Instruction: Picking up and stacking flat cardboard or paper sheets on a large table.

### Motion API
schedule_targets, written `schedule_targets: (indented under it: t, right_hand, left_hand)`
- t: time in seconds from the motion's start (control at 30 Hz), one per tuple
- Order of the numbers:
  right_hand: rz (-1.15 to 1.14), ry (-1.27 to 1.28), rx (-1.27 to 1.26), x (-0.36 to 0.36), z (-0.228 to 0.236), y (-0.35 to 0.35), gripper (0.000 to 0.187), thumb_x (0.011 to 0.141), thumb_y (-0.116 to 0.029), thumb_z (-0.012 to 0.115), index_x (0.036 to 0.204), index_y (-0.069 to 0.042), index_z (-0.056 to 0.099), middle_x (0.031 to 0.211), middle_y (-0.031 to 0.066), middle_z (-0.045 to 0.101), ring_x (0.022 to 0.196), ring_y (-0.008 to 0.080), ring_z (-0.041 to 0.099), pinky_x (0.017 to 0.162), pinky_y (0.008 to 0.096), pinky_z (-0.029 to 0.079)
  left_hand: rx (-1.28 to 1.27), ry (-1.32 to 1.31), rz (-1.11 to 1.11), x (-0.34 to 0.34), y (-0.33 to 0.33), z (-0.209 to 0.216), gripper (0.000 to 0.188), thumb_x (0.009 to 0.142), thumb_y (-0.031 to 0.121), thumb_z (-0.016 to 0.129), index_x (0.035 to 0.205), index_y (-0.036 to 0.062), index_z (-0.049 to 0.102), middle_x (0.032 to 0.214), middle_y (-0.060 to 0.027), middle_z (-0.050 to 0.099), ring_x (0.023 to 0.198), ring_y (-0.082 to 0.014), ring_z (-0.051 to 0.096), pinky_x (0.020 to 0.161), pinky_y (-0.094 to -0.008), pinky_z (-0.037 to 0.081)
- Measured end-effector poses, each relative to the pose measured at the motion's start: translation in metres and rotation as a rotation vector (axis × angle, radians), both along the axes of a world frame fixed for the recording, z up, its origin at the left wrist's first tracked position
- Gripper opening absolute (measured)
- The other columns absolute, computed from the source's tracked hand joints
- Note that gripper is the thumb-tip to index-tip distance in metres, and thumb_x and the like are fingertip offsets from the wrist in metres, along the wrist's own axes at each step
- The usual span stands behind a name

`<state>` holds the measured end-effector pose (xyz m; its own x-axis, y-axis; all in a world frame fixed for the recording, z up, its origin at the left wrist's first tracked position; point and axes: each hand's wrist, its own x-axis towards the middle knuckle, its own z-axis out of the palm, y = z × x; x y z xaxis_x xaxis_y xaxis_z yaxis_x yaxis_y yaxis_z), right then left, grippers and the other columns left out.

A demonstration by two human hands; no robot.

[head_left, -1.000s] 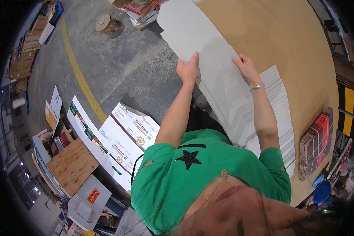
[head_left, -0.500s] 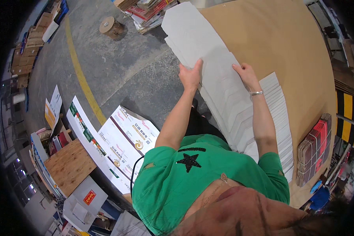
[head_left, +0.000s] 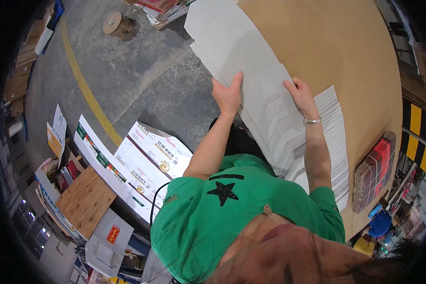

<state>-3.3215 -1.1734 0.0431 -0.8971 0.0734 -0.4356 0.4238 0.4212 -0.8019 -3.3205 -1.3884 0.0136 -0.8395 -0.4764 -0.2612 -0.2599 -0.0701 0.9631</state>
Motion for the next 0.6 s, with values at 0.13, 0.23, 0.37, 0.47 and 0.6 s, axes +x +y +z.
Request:
schedule_targets:
  t: [0.13,0.23,0.37,0.47,0.6]
  right_hand:
    - [0.001,-0.015,0.017,0.0,-0.004,0.002,0.034,0.084,-0.026,0.059,0.063,-0.007,0.04,0.06,-0.0064,0.033,0.058,0.0052,0.028,0.05,0.0229,0.027]
    - [-0.025,-0.017,-0.023,0.0,0.002,-0.003,0.035,0.084,-0.027,0.059,0.063,-0.006,0.041,0.06,-0.0062,0.032,0.058,0.0054,0.028,0.05,0.0231,0.028]
    - [-0.004,0.01,0.032,0.003,-0.002,0.003,0.034,0.083,-0.029,0.06,0.065,-0.005,0.045,0.06,-0.0053,0.036,0.057,0.006,0.031,0.05,0.0235,0.029]
    - [0.038,-0.007,0.099,0.005,0.011,0.004,0.033,0.083,-0.03,0.06,0.068,-0.003,0.05,0.061,-0.0038,0.04,0.058,0.0068,0.035,0.052,0.0232,0.032]
    - [0.149,-0.142,0.104,0.016,0.027,0.009,0.032,0.083,-0.029,0.058,0.074,0.001,0.053,0.064,-0.0014,0.047,0.061,0.0078,0.04,0.054,0.0228,0.034]
  left_hand:
    - [-0.01,-0.051,-0.001,0.001,0.001,0.006,0.052,0.068,0.02,0.073,0.105,-0.0055,0.047,0.099,-0.0176,0.061,0.09,-0.0248,0.059,0.08,-0.0338,0.045]
    - [-0.014,0.007,0.011,0.001,0.001,0.001,0.054,0.068,0.021,0.074,0.106,-0.0056,0.047,0.099,-0.0179,0.06,0.09,-0.0257,0.059,0.08,-0.0343,0.045]
    - [-0.063,-0.065,-0.048,0.001,0.001,0.003,0.059,0.067,0.027,0.074,0.107,-0.0063,0.046,0.099,-0.0191,0.06,0.092,-0.0273,0.059,0.082,-0.0346,0.045]
    - [-0.1,-0.105,-0.062,0.009,-0.004,0.001,0.063,0.067,0.03,0.073,0.11,-0.0069,0.046,0.101,-0.0197,0.06,0.094,-0.0277,0.058,0.083,-0.0347,0.044]
    - [-0.015,-0.133,-0.101,0.029,-0.004,-0.025,0.065,0.067,0.032,0.073,0.113,-0.0065,0.047,0.106,-0.0187,0.059,0.096,-0.0264,0.057,0.084,-0.034,0.043]
